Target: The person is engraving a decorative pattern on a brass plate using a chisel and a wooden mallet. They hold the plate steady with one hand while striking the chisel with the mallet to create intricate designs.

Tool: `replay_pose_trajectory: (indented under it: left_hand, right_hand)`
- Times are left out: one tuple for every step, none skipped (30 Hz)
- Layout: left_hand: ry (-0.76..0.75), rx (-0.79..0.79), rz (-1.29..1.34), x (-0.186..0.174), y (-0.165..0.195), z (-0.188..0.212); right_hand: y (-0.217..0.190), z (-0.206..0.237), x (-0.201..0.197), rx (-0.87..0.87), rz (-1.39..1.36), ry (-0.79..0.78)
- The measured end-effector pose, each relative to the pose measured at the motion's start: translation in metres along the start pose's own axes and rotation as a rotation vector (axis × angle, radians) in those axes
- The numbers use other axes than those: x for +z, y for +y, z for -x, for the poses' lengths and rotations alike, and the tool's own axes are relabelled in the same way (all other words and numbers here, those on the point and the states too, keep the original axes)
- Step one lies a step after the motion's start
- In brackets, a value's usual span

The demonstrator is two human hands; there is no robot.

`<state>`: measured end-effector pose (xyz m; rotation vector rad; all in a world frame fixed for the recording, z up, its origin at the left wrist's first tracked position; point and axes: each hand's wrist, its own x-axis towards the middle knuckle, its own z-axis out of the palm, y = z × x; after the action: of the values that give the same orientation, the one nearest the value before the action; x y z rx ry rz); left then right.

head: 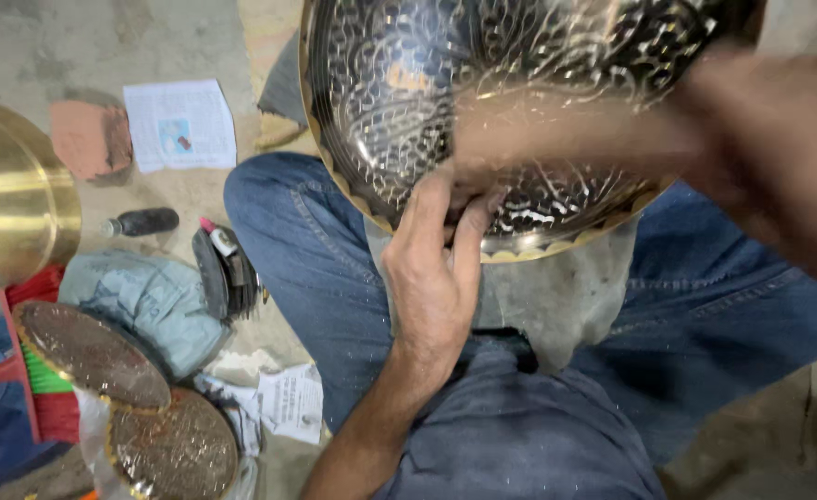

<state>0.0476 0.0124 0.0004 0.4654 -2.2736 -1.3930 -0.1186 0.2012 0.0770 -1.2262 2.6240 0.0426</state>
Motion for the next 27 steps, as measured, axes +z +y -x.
replay_pose_trajectory:
  left_hand:
    - [0.007,0.009,-0.004,0.001,-0.001,-0.001]
    - [0.008,0.005,-0.012,0.001,0.0,-0.001]
    - [0.005,-0.007,-0.022,0.001,0.0,0.0]
    - [0.001,-0.019,0.0,0.001,0.0,0.0]
    - [0.001,-0.028,0.023,0.001,0.001,0.0]
    - [0.002,-0.033,0.046,0.001,0.001,0.0]
    - [0.002,-0.036,0.039,0.001,0.001,-0.001]
    - [0.001,-0.043,0.031,0.001,0.001,-0.001]
    - [-0.006,-0.056,0.023,0.001,0.001,-0.001]
    - [-0.007,-0.048,0.034,0.002,0.002,-0.001]
    - [-0.005,-0.037,0.044,0.002,0.002,-0.002]
    - [-0.001,-0.024,0.053,0.002,0.001,-0.003]
    - [-0.006,-0.04,0.036,0.002,0.002,-0.003]
    - [-0.009,-0.052,0.02,0.002,0.001,-0.003]
    - [-0.013,-0.068,0.003,0.002,0.002,-0.003]
    - [-0.015,-0.066,0.015,0.002,0.002,-0.003]
    - [-0.017,-0.065,0.028,0.002,0.002,-0.003]
    - [-0.017,-0.061,0.042,0.002,0.002,-0.002]
    - [-0.015,-0.058,0.032,0.001,0.002,-0.002]
    - [-0.016,-0.053,0.022,0.001,0.002,-0.002]
    - [-0.013,-0.043,0.014,0.001,0.001,-0.002]
    - [-0.01,-0.039,-0.015,0.001,0.001,-0.003]
    - [-0.009,-0.042,-0.047,0.002,0.001,-0.003]
    - [-0.01,-0.049,-0.078,0.002,0.0,-0.003]
    - [-0.013,-0.056,-0.042,0.003,0.001,-0.003]
    - [-0.013,-0.058,-0.005,0.003,0.001,-0.003]
    - [-0.013,-0.056,0.033,0.004,0.0,-0.004]
  right_hand:
    - [-0.001,0.0,-0.001,0.018,0.047,-0.023]
    - [-0.001,0.001,-0.003,0.004,0.055,-0.001]
    - [-0.002,0.001,-0.003,-0.019,-0.016,0.038]
    - [-0.002,0.001,-0.004,-0.044,-0.085,0.076]
    - [-0.002,0.002,-0.003,-0.077,-0.227,0.142]
    - [-0.002,0.002,-0.003,-0.055,-0.209,0.104]
    - [-0.002,0.003,-0.002,-0.034,-0.19,0.066]
    - [-0.001,0.003,-0.001,0.049,-0.014,-0.078]
    - [-0.001,0.005,0.002,0.066,-0.066,-0.077]
    - [0.0,0.005,0.003,0.082,-0.117,-0.075]
    - [-0.001,0.007,0.007,0.031,-0.39,0.085]
    - [0.001,0.007,0.008,0.008,-0.402,0.115]
    - [0.001,0.009,0.01,-0.015,-0.414,0.146]
    - [0.003,0.01,0.01,-0.009,-0.161,0.044]
    - [0.004,0.011,0.011,0.001,-0.107,0.008]
    - [0.006,0.011,0.011,0.009,-0.053,-0.028]
    - [0.008,0.012,0.011,0.018,-0.194,0.002]
    - [0.009,0.012,0.012,0.044,-0.159,-0.047]
    - [0.01,0.012,0.012,0.067,-0.123,-0.096]
    - [0.01,0.012,0.013,0.109,0.086,-0.225]
    - [0.011,0.012,0.013,0.11,0.136,-0.232]
    - [0.011,0.012,0.014,0.111,0.187,-0.24]
    - [0.011,0.012,0.015,0.1,0.123,-0.2]
    - [0.011,0.013,0.016,0.078,0.019,-0.137]
    - [0.011,0.015,0.019,0.061,-0.151,-0.054]
    - [0.011,0.016,0.021,0.056,-0.266,-0.004]
    - [0.012,0.018,0.023,0.053,-0.319,0.013]
